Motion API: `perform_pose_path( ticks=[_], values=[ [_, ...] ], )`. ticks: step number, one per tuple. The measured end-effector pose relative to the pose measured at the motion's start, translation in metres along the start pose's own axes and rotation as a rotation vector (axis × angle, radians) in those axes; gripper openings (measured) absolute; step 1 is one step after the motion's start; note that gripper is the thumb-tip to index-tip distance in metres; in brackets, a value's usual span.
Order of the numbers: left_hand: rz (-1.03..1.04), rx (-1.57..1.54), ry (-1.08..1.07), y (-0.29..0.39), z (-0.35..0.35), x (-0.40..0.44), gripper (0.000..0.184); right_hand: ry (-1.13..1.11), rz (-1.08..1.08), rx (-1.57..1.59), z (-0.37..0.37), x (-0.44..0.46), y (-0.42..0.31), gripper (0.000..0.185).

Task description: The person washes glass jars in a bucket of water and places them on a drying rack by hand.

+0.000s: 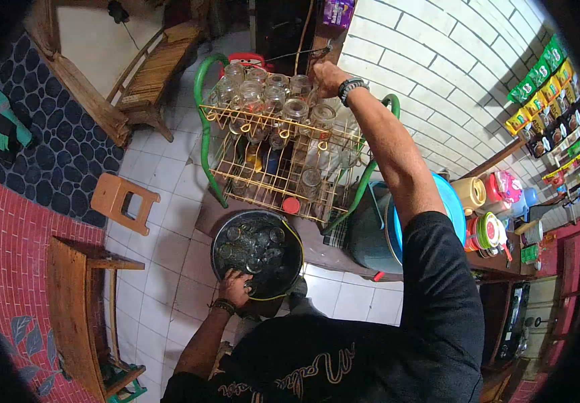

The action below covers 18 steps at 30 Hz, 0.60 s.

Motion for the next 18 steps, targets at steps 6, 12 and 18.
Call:
perform_pose_path(
  ticks=[6,12,18],
  values=[
    [0.004,-0.045,-0.06,-0.011,0.012,0.004,0.049,0.05,0.012,0.024,0.024,0.012,0.023,0.049],
    [-0.025,-0.042,-0.028,-0.015,0.017,0.005,0.05,0.128,-0.031,-0.072,0.051,0.009,0.032,0.055],
    [-0.026,-0.058,0.002,-0.008,0.01,0.002,0.046,-0.014,0.289,-0.014,0.014,-0.014,-0.006,0.066]
  ],
)
Point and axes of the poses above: each hand's wrist, its own x-axis towards the middle knuckle, its own z-axis out of the palm, y = z × x, the point moved 2 cm from there along x, towards the middle knuckle, and after that the axes turned 2 degrees about z, right-handed, at the moved point
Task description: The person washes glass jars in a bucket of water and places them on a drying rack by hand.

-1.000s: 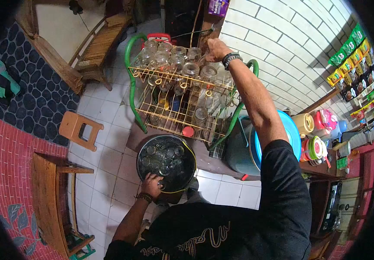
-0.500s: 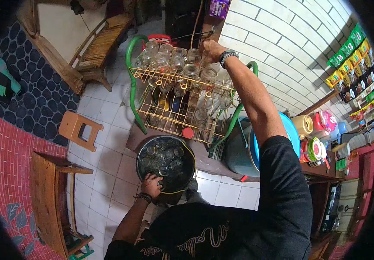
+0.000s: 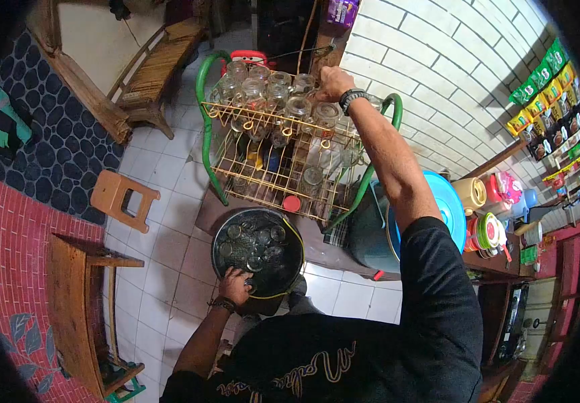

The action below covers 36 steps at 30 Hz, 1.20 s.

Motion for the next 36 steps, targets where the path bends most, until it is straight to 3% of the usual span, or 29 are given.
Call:
perform_pose_path(
  ticks=[1,6,8,10,12,18,20,21,24,28,36],
  values=[
    [0.0,0.0,-0.001,0.006,-0.006,-0.002,0.046,-0.023,0.074,-0.041,0.002,-0.001,-0.006,0.052],
    [0.056,-0.005,0.005,0.004,-0.008,-0.001,0.045,-0.042,0.096,-0.071,0.009,0.008,-0.019,0.033],
    [0.078,0.004,0.048,-0.006,0.003,-0.001,0.045,-0.005,0.041,-0.099,0.015,0.019,-0.015,0.074],
    [0.098,0.012,0.089,-0.009,0.007,0.0,0.045,-0.007,0.034,-0.125,0.004,0.012,-0.018,0.073],
    [0.095,0.004,0.101,-0.011,0.011,0.001,0.047,-0.015,0.05,-0.094,-0.004,0.003,-0.019,0.03],
    [0.137,0.017,0.109,-0.016,0.014,0.002,0.05,-0.032,0.03,-0.019,0.032,0.035,0.015,0.052],
    [0.135,0.006,0.106,-0.018,0.015,0.003,0.05,0.262,-0.115,-0.032,0.045,0.038,0.022,0.044],
    [0.131,-0.005,0.106,-0.018,0.015,0.003,0.049,0.046,-0.023,-0.002,0.037,0.037,0.019,0.056],
    [0.006,-0.008,0.024,0.0,-0.002,-0.002,0.047,-0.096,0.087,0.045,0.012,0.023,0.001,0.059],
    [0.002,0.012,-0.008,-0.001,-0.004,-0.001,0.047,0.075,0.13,0.053,0.016,0.006,-0.007,0.062],
    [-0.009,-0.01,-0.027,0.007,-0.01,-0.002,0.045,0.067,0.049,-0.008,0.018,0.019,0.005,0.072]
  ],
)
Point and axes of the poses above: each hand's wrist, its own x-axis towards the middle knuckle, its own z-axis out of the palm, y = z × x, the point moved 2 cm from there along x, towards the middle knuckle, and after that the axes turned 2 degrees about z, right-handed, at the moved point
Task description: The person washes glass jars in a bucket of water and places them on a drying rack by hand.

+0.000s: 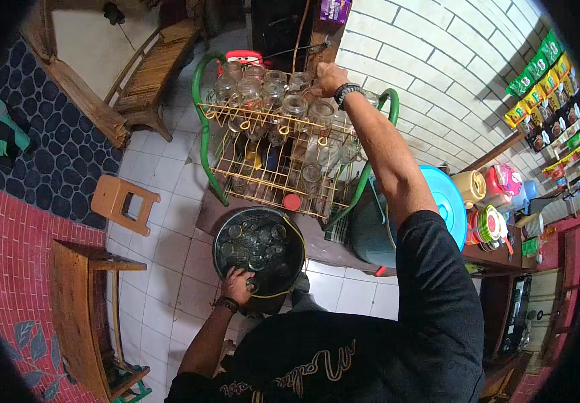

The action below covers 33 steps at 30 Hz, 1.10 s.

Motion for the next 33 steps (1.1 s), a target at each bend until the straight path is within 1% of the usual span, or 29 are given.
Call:
perform_pose_path(
  ticks=[3,6,7,9,10,11,14,16,17,19,20,22,23,26,27,31,33],
  values=[
    [0.048,-0.022,-0.017,0.001,-0.004,-0.001,0.045,-0.086,-0.023,-0.081,0.0,0.001,0.002,0.068],
    [0.01,-0.001,-0.047,0.004,-0.007,0.0,0.046,-0.088,-0.016,-0.043,0.005,0.005,0.013,0.067],
    [0.012,-0.001,-0.045,0.001,-0.005,0.001,0.046,-0.086,-0.015,-0.044,-0.008,-0.003,0.009,0.067],
    [0.036,-0.011,-0.014,-0.002,-0.001,0.002,0.046,-0.208,0.046,0.003,-0.027,-0.017,0.005,0.07],
    [0.036,-0.012,-0.013,-0.004,0.002,0.002,0.046,-0.117,0.045,-0.001,-0.017,-0.014,0.009,0.068],
    [0.026,0.005,0.001,-0.006,0.005,0.003,0.045,-0.117,0.045,-0.001,-0.017,-0.013,0.01,0.068],
    [0.041,0.01,0.02,-0.011,0.008,0.004,0.043,-0.143,0.052,0.007,-0.022,-0.015,0.012,0.066],
    [0.067,-0.001,0.026,-0.011,0.008,0.004,0.042,-0.236,0.007,-0.071,-0.029,-0.018,0.008,0.068],
    [0.075,0.009,0.026,-0.011,0.008,0.004,0.042,-0.235,0.007,-0.071,-0.031,-0.022,0.006,0.068],
    [0.083,0.02,0.026,-0.01,0.006,0.004,0.042,-0.143,-0.044,-0.089,-0.032,-0.026,0.002,0.063],
    [0.083,0.006,0.025,-0.009,0.006,0.004,0.043,-0.143,-0.044,-0.089,-0.028,-0.023,0.003,0.063],
    [0.084,-0.009,0.025,-0.002,-0.002,0.002,0.044,-0.125,-0.193,-0.073,-0.023,-0.019,-0.002,0.063],
    [0.07,-0.005,0.018,0.002,-0.005,0.0,0.045,-0.09,-0.204,-0.088,-0.018,-0.021,-0.005,0.06],
    [0.055,0.0,0.011,0.002,-0.005,0.001,0.046,-0.104,-0.219,-0.02,-0.005,-0.006,-0.007,0.055],
    [0.053,-0.001,0.011,-0.003,0.0,0.001,0.046,-0.091,-0.204,-0.079,-0.016,-0.018,-0.013,0.051],
    [0.053,-0.054,0.038,-0.013,0.011,0.003,0.045,-0.059,-0.236,-0.015,0.001,-0.004,-0.003,0.053],
    [0.048,-0.02,0.059,-0.011,0.01,0.001,0.045,-0.03,-0.197,0.003,0.003,-0.002,-0.002,0.055]
  ],
)
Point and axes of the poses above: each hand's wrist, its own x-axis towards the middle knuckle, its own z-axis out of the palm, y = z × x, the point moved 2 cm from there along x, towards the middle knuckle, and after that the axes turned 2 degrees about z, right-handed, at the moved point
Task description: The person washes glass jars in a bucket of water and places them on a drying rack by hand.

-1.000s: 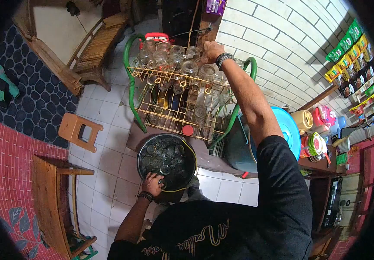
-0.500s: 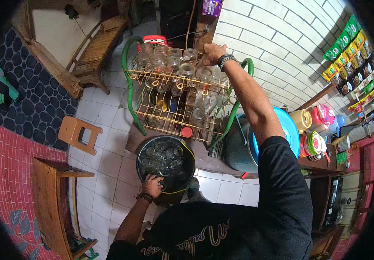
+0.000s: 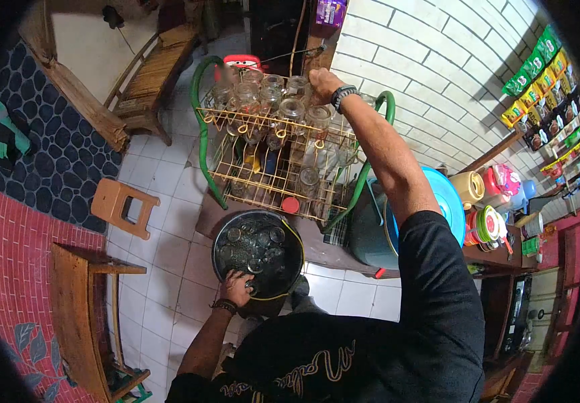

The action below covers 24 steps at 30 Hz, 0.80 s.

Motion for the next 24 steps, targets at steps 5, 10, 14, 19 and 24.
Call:
perform_pose_path(
  ticks=[5,10,14,19,24],
  values=[
    [0.017,0.014,-0.035,0.011,-0.012,0.0,0.045,-0.057,0.111,0.043,-0.011,-0.008,0.001,0.062],
    [0.057,0.006,-0.047,-0.002,0.0,0.003,0.045,-0.146,0.096,0.009,-0.029,-0.019,-0.004,0.059],
    [0.022,0.03,-0.023,-0.005,0.006,0.003,0.043,-0.086,0.101,0.011,-0.01,-0.005,0.027,0.059],
    [-0.082,0.002,-0.05,0.016,-0.015,-0.002,0.043,-0.1,-0.058,0.233,-0.042,-0.021,0.047,0.034],
    [0.017,0.037,-0.088,0.02,-0.022,0.001,0.043,-0.187,-0.038,-0.088,-0.04,-0.039,0.06,0.048]
  ],
)
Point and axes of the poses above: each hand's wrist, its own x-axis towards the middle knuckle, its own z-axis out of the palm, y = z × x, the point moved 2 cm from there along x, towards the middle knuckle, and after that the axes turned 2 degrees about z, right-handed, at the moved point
